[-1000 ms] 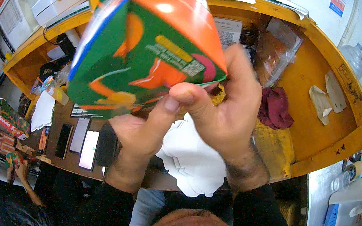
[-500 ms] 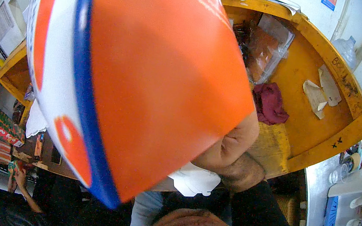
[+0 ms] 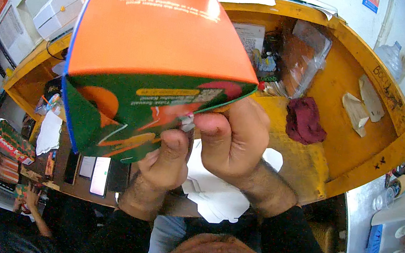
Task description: The person folds and assembles colorful printed paper boxes by hand, aligning edges and tucking flaps to form the box shape. They handle multiple boxes one at a time, stacking completed units on the table.
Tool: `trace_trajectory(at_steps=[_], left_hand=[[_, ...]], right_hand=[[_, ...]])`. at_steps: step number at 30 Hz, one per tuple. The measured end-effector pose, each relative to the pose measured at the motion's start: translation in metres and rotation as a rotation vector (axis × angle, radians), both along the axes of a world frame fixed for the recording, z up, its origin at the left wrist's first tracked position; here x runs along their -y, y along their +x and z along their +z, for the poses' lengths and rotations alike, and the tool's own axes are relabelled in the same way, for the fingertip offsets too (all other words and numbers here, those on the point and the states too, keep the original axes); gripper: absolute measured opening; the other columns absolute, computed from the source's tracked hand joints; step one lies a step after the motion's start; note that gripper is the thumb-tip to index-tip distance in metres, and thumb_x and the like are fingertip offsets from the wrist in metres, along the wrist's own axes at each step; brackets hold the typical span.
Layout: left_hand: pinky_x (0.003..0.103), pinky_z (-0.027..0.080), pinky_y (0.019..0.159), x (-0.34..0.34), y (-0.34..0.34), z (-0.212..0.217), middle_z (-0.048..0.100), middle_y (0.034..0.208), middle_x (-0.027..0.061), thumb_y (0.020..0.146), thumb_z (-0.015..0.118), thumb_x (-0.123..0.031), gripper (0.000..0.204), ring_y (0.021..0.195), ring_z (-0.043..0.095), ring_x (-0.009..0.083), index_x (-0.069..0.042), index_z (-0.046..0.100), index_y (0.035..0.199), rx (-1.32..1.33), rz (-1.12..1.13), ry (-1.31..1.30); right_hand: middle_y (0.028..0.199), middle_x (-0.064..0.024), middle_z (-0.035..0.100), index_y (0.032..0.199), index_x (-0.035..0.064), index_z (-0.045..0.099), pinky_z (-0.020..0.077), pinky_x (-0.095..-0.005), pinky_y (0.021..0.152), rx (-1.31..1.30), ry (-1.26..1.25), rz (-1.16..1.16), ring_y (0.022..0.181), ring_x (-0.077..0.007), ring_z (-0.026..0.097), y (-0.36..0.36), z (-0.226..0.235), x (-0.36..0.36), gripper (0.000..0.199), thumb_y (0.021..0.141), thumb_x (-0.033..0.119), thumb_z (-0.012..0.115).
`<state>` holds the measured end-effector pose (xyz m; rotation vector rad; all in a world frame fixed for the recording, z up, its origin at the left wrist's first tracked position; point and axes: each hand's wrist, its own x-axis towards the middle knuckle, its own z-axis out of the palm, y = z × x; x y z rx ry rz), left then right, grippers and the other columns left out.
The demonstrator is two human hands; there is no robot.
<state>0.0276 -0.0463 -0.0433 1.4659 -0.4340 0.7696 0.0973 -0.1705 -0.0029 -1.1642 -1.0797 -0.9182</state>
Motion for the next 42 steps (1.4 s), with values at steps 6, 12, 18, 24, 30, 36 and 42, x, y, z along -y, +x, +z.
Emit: trace_trajectory(at_steps=[6,12,18,24,30,36,42], left_hand=[[0.047,0.044,0.120,-0.013,-0.004,0.019,0.058,0.152,0.0182,0.091,0.075,-0.053,0.088,0.138,0.058,0.0298,0.002,0.047,0.153,0.034,-0.210,-0.115],[0.046,0.046,0.118,-0.016,0.002,0.027,0.059,0.151,0.0207,0.080,0.085,-0.045,0.100,0.137,0.060,0.0303,0.006,0.044,0.155,0.012,-0.626,-0.199],[0.045,0.048,0.117,-0.018,-0.008,0.033,0.060,0.150,0.0232,0.068,0.095,-0.036,0.113,0.136,0.062,0.0308,0.009,0.041,0.156,0.032,-0.801,-0.186],[0.037,0.055,0.107,-0.030,-0.001,0.040,0.067,0.140,0.0188,0.088,0.084,0.001,0.069,0.124,0.069,0.0232,0.009,0.052,0.148,0.041,-0.173,0.073],[0.032,0.056,0.099,-0.025,-0.006,0.049,0.073,0.129,0.0152,0.097,0.076,0.000,0.047,0.115,0.070,0.0174,0.008,0.060,0.141,-0.025,-0.070,0.159],[0.029,0.057,0.090,-0.024,-0.017,0.055,0.076,0.119,0.0123,0.100,0.074,-0.004,0.036,0.105,0.073,0.0152,0.006,0.066,0.133,-0.180,-0.038,0.211],[0.029,0.057,0.081,-0.028,-0.019,0.058,0.080,0.104,0.0131,0.099,0.074,-0.005,0.025,0.091,0.076,0.0144,0.004,0.074,0.122,-0.102,0.064,0.393]], right_hand=[[0.125,-0.0182,0.062,0.145,0.0031,0.040,0.0541,-0.0441,0.092,-0.305,-0.014,0.453,0.115,-0.0282,0.065,0.027,0.010,0.023,0.088,0.097,0.076,0.058],[0.152,-0.0248,0.052,0.171,0.0102,0.002,0.0446,-0.0425,0.120,-0.525,-0.111,0.709,0.141,-0.0342,0.056,0.015,0.028,0.045,0.133,0.082,0.060,0.086],[0.150,-0.0225,0.053,0.172,0.0053,0.011,0.0423,-0.0396,0.120,-0.539,-0.249,0.574,0.142,-0.0296,0.053,0.013,0.031,0.049,0.113,0.090,0.036,0.083],[0.164,-0.0256,0.033,0.173,0.0061,0.018,0.0247,-0.0434,0.128,-0.052,-0.636,0.081,0.154,-0.0357,0.035,0.033,0.019,0.056,0.101,0.097,0.035,0.078],[0.168,-0.0235,0.040,0.153,0.0065,0.059,0.0313,-0.0464,0.125,0.168,-0.555,-0.234,0.153,-0.0382,0.042,0.027,0.032,0.055,0.084,0.081,0.037,0.090],[0.144,-0.0214,0.068,0.142,-0.0001,0.070,0.0501,-0.0441,0.112,0.322,-0.452,-0.180,0.135,-0.0391,0.062,0.034,0.037,0.050,0.073,0.076,0.021,0.093],[0.145,-0.0230,0.067,0.139,0.0001,0.072,0.0528,-0.0433,0.108,0.280,-0.468,-0.130,0.133,-0.0393,0.063,0.029,0.031,0.046,0.069,0.077,0.022,0.092]])
